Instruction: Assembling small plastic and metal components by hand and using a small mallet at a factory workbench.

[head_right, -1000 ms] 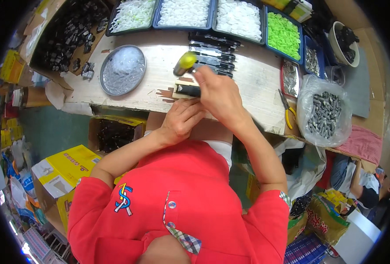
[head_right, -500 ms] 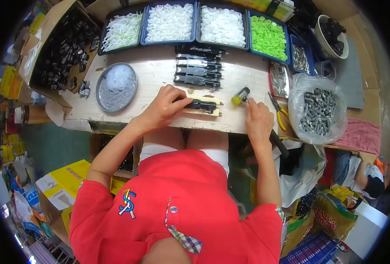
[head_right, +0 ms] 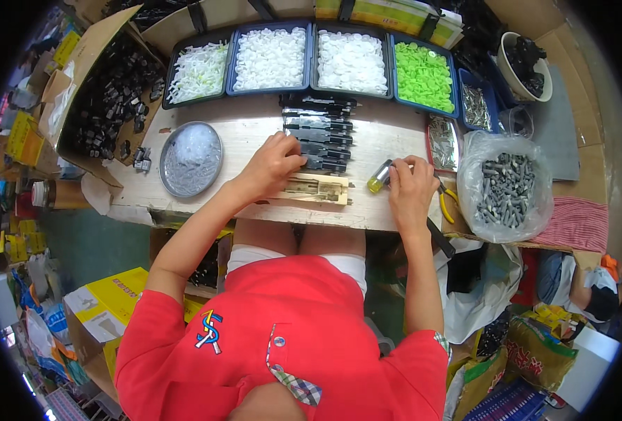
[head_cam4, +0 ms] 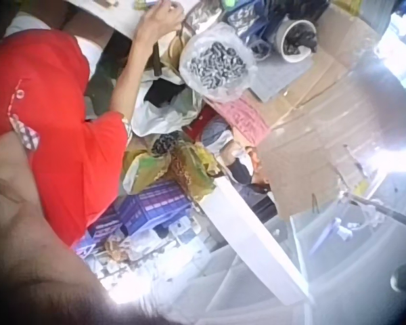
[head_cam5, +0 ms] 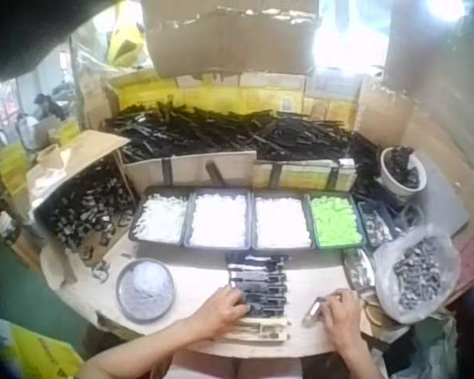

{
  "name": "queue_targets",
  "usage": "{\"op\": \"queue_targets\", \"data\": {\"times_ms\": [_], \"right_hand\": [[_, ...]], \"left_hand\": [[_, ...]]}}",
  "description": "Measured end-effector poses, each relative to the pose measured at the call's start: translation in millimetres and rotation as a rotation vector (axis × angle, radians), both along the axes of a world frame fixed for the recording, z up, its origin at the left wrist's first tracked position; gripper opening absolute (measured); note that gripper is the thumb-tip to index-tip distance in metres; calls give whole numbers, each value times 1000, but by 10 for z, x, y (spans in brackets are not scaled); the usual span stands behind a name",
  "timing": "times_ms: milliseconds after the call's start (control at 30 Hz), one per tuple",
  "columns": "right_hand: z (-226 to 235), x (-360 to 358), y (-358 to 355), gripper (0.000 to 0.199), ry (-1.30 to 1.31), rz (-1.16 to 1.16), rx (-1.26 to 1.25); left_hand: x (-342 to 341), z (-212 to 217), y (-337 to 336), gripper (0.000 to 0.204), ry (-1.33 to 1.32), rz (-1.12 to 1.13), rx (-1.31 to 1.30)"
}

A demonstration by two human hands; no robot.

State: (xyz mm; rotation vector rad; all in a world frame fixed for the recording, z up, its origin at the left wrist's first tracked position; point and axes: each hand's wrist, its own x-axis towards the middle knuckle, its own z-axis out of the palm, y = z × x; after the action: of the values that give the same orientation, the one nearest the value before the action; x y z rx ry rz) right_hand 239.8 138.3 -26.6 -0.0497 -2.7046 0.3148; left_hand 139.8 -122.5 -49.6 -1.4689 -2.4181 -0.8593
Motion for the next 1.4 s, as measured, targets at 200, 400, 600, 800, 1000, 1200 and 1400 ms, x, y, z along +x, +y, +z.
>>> {"op": "queue_targets", "data": {"times_ms": [200,400,600,800,1000,1200,1400], "right_hand": [[38,-379,9,22,82,36,51],[-81,-1074,165,49,106,2,260],[-230,-1330,172,52,92,38,253],[-236,-1381,145,52,58,-3,273],[-260,-1404,185,53,42,-9,255],[-161,-1358,146,53,20,25,248],[1,-1388,13,50,148,94,171]], "left_hand": [[-205,112,-103,27,140,104,170],[-1016,113,-515,45,566,470,-242],[-1213,101,-607,43,648,372,-361],[-1319,83,-643,43,651,319,-347],[-1303,107,-605,42,578,324,-335],[-1188,206,-659,48,545,385,-324],[-1094,413,-833,52,345,337,-118]]}}
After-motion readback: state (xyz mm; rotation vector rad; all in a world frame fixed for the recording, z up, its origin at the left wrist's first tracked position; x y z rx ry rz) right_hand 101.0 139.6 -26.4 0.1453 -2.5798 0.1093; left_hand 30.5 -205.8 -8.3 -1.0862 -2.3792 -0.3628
